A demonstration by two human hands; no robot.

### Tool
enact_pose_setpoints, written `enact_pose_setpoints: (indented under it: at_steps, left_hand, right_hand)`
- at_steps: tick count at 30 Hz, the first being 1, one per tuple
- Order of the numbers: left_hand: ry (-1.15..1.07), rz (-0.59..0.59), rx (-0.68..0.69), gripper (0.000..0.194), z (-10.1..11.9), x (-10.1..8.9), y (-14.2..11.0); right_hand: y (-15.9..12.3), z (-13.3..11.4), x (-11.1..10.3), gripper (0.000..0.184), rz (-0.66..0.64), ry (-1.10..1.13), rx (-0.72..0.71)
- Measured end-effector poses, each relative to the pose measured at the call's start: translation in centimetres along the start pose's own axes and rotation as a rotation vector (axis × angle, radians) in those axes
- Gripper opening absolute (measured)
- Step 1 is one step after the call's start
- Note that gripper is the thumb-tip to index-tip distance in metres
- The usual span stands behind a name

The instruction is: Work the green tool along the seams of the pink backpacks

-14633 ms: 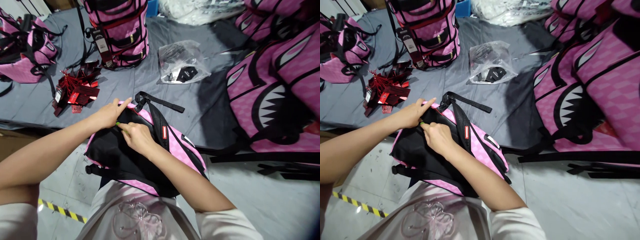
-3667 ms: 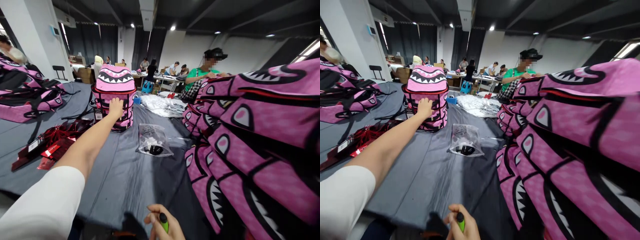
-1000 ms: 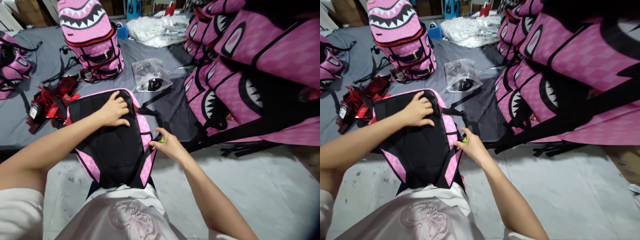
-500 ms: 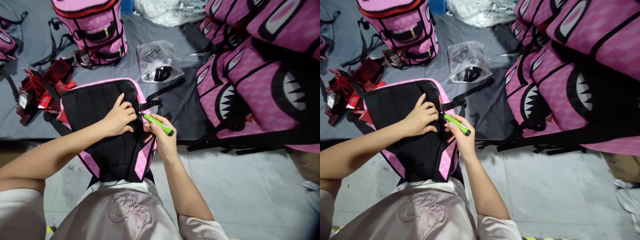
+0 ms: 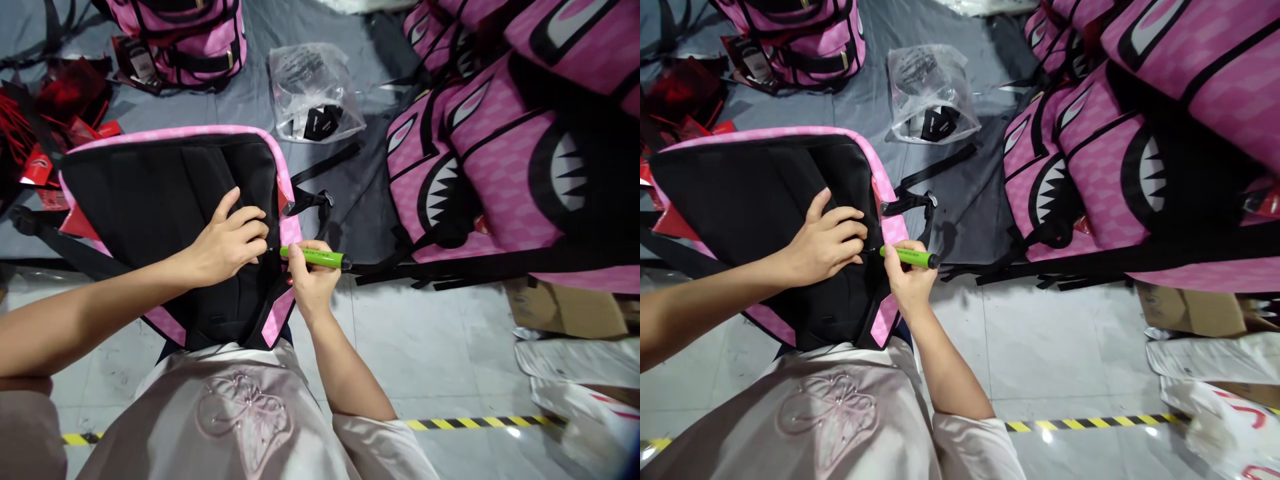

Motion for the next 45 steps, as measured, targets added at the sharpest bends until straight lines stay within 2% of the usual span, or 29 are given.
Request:
enact_pose_setpoints:
  at_steps: [5, 12, 16, 20, 25, 31, 34, 36, 39, 42, 45]
  left_hand:
    - [-0.018, 0.028, -0.013, 0.008, 0.2, 0.1, -0.2]
    - [0.036, 0.028, -0.011, 0.010, 1.1, 0.5, 0.3]
    - [0.029, 0.018, -0.013, 0.010, 1.3, 0.6, 0.6]
    - [-0.027, -0.008, -0.040, 0.016, 1.2, 0.9, 0.7]
    - [-0.097, -0.060, -0.118, 0.017, 0.6, 1.8, 0.5]
    - [-0.180, -0.065, -0.167, 0.016, 0.1, 2.2, 0.4]
    - [-0.113, -0.068, -0.148, 0.015, 0.2, 2.3, 0.4]
    - [-0.054, -0.045, -0.124, 0.017, 0.5, 2.2, 0.3]
    - [-0.027, -0.009, -0.113, 0.019, 0.6, 2.0, 0.1]
    - [-0.042, -0.017, -0.125, 0.018, 0.5, 2.2, 0.1]
    - [-0.016, 0.028, -0.100, 0.018, 0.7, 1.7, 0.1]
  right_hand:
    - [-0.3, -1.5, 0.4, 0.020, -0.050, -0.063, -0.106]
    - [-1.1, -2.8, -0.5, 0.015, -0.020, -0.187, -0.267]
    - [-1.3, -2.4, -0.9, 0.019, 0.006, -0.215, -0.234]
    - [-1.1, -3.0, -0.8, 0.020, 0.017, -0.287, -0.272]
    - [-0.4, -3.4, -0.1, 0.023, -0.055, -0.363, -0.281]
    - [0.1, -3.1, -0.4, 0.024, -0.067, -0.384, -0.267]
    - [0.2, -2.2, -1.0, 0.023, -0.026, -0.273, -0.171]
    - [0.1, -2.0, -0.7, 0.022, -0.048, -0.196, -0.132]
    - [0.2, -2.6, 0.1, 0.022, -0.122, -0.243, -0.173]
    - [0.5, -3.1, -0.1, 0.023, -0.111, -0.325, -0.204]
    - [0.7, -3.1, -0.3, 0.022, -0.113, -0.297, -0.214]
Point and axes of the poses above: each hand's wrist, its own y-axis towards the middle knuckle, its own x-axis out of the palm, z = x × y, the point moved 10 cm from there along y, towards the middle knuckle, and after that the axes turned 5 degrees about -x, right-handed, at the moved point
